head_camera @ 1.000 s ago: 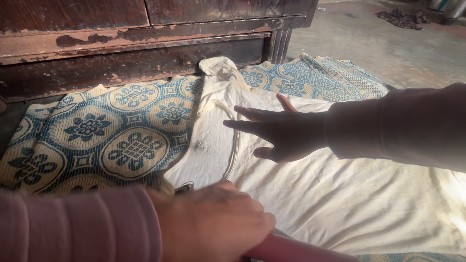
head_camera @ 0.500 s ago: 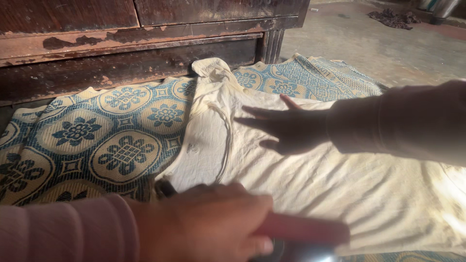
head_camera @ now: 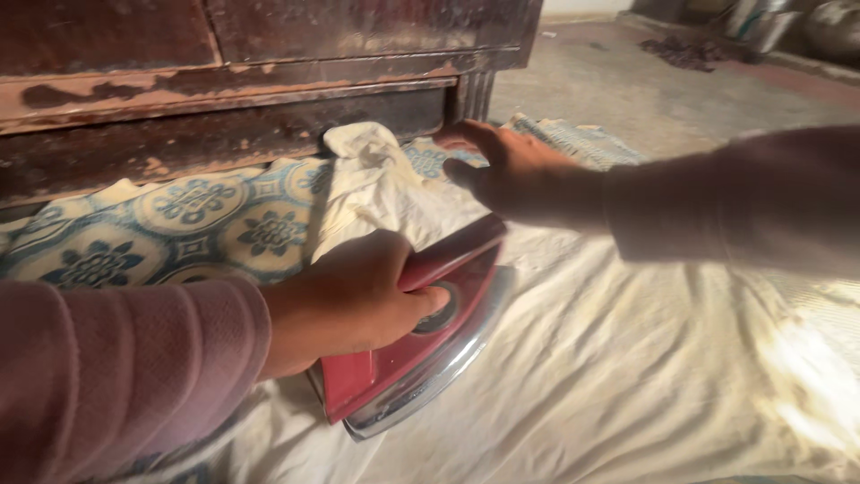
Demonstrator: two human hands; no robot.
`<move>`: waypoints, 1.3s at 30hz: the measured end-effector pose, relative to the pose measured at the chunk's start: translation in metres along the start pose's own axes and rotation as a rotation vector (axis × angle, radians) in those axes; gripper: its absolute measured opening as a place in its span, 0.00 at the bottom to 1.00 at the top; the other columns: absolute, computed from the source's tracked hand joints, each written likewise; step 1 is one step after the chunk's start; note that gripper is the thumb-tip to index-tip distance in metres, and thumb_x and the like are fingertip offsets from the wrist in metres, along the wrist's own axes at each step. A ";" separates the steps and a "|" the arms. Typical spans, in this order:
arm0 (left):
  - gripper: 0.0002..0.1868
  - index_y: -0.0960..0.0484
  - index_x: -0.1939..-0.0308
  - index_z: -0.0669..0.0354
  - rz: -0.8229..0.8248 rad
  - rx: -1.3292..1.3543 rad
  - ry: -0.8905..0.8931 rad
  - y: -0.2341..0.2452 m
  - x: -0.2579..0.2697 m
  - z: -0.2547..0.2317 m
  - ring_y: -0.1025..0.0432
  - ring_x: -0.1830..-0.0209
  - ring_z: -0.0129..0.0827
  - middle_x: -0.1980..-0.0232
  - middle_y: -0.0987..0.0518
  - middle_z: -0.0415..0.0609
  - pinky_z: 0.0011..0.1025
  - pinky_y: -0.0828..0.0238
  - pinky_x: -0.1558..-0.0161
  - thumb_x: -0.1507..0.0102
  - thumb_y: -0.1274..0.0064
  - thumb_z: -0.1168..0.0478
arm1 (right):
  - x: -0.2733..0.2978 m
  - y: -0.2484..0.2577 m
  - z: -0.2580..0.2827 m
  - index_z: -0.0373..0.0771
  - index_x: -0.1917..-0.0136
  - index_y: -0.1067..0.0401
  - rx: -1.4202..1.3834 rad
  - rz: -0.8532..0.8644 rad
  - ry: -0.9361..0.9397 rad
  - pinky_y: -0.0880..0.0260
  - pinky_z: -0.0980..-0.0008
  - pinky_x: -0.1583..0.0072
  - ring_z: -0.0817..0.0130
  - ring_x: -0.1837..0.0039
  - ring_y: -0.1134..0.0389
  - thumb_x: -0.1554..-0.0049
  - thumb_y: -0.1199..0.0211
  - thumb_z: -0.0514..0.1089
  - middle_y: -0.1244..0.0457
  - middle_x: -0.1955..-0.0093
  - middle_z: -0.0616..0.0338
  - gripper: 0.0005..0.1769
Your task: The person irons a white t-shirt laid out on a patterned mat. They use a red electric iron, moving it back and forth across the fabric while holding the shirt flat with the other hand.
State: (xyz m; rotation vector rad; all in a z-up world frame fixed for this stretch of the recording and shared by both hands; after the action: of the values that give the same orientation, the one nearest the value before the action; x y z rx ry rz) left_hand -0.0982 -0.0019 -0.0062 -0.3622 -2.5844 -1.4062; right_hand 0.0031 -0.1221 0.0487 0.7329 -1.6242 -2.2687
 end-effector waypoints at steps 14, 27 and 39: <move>0.22 0.34 0.37 0.56 0.163 0.459 0.066 -0.045 -0.052 0.006 0.26 0.42 0.37 0.43 0.22 0.53 0.40 0.29 0.43 0.32 0.55 0.53 | 0.117 -0.109 0.015 0.40 0.45 0.27 -1.601 0.018 -0.975 0.32 0.67 0.38 0.66 0.44 0.33 0.37 0.45 0.55 0.32 0.46 0.57 0.18; 0.31 0.41 0.27 0.55 0.166 0.871 -0.139 -0.100 -0.031 -0.009 0.33 0.35 0.43 0.35 0.30 0.56 0.40 0.32 0.37 0.37 0.64 0.64 | 0.129 -0.063 0.028 0.32 0.42 0.31 -0.511 -0.179 0.057 0.27 0.63 0.51 0.56 0.50 0.25 0.43 0.39 0.32 0.30 0.54 0.49 0.15; 0.36 0.50 0.22 0.58 0.027 0.634 0.071 -0.097 -0.049 0.008 0.38 0.27 0.50 0.26 0.34 0.59 0.44 0.35 0.34 0.36 0.66 0.63 | 0.099 -0.067 0.027 0.38 0.46 0.28 -0.501 0.000 -0.043 0.26 0.67 0.49 0.64 0.49 0.22 0.41 0.39 0.39 0.27 0.56 0.53 0.10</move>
State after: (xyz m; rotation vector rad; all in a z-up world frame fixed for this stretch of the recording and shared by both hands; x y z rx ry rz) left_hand -0.0799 -0.0519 -0.1012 -0.2373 -2.7649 -0.5175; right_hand -0.0886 -0.1249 -0.0324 0.5547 -0.9919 -2.5491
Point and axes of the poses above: each hand's wrist, its own x-axis away from the middle knuckle, its own y-axis out of the back of the hand, z = x × y, the point moved 9 cm from there along -x, towards the middle knuckle
